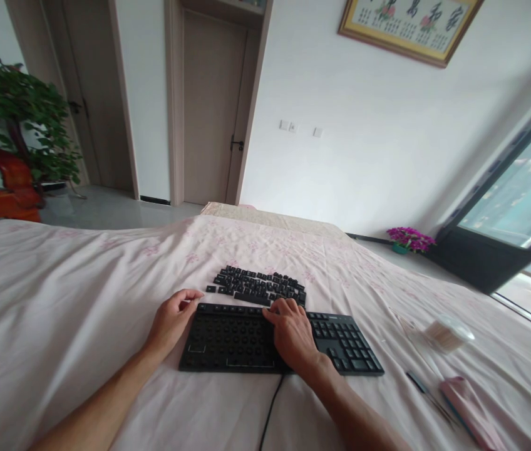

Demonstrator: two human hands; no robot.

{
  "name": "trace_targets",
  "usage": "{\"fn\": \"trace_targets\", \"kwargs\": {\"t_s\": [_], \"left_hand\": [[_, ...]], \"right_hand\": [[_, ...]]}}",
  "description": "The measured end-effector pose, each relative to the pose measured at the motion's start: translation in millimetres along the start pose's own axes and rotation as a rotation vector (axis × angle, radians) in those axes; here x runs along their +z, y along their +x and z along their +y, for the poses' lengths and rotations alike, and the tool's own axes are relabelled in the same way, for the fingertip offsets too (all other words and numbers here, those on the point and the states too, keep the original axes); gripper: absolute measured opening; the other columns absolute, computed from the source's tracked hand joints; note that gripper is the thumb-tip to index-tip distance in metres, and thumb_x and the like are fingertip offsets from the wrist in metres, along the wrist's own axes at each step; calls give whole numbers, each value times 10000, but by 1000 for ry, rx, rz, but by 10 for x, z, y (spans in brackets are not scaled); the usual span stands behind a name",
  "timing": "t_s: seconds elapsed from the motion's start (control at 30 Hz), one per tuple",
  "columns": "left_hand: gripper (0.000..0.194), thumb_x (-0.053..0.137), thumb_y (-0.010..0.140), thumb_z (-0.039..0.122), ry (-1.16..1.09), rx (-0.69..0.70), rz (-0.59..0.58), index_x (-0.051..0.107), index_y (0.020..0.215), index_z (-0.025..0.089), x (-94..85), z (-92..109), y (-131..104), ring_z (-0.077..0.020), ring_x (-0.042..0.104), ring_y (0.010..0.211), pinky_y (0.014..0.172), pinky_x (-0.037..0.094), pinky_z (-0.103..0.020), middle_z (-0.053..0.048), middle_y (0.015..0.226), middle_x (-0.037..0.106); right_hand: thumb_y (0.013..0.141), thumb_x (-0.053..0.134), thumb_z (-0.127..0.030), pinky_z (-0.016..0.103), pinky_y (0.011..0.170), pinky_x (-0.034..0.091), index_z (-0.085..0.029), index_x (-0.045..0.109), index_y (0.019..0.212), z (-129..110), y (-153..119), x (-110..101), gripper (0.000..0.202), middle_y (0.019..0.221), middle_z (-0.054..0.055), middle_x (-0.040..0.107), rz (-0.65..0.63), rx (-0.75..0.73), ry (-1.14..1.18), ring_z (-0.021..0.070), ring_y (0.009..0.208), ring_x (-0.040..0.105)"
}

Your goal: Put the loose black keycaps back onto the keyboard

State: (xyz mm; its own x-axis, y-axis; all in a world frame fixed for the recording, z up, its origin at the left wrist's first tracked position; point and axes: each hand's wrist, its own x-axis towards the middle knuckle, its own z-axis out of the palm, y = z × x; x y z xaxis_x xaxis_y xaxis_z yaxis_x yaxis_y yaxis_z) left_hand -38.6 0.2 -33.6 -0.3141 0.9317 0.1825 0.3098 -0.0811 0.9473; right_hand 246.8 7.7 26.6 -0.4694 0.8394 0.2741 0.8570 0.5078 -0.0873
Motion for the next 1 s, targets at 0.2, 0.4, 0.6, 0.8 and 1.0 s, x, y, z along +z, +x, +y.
{"fn": "trace_targets", "kwargs": {"t_s": [0.2,0.4,0.6,0.8,1.0], "left_hand": [[307,574,780,410,16,13,-3,675,967,189,-11,30,-2,-180,642,740,689,477,-256,-29,853,720],[299,555,801,403,38,14,-14,662,974,185,-10,54,4,-181,647,756,720,482,-269,-37,889,716],[291,552,805,402,49,6,-9,658,968,186,-12,49,-4,-183,648,766,726,479,-269,-31,857,710],[285,549,805,405,30,3,-1,659,958,191,-3,26,9,-175,644,744,706,480,-261,-27,860,710],[288,560,788,394,32,-7,2,673,954,187,-1,39,15,-176,645,739,694,478,-257,-30,845,713]], "right_hand": [[854,432,-112,287,869,364,-327,703,1101,349,265,-36,425,1007,14,668,13,33,138,178,955,509],[860,469,-199,287,903,353,-308,733,1047,737,807,-19,341,1049,26,679,44,195,55,199,1021,512],[837,481,-172,306,892,322,-304,745,997,873,1174,167,335,1109,13,668,-12,276,-67,219,1085,465],[778,537,-165,336,867,296,-252,767,884,891,1376,328,269,1055,76,677,-71,284,-115,246,1071,457],[778,536,-181,352,848,287,-211,765,873,893,1569,404,250,1023,111,691,-141,295,-175,263,1055,465]]}}
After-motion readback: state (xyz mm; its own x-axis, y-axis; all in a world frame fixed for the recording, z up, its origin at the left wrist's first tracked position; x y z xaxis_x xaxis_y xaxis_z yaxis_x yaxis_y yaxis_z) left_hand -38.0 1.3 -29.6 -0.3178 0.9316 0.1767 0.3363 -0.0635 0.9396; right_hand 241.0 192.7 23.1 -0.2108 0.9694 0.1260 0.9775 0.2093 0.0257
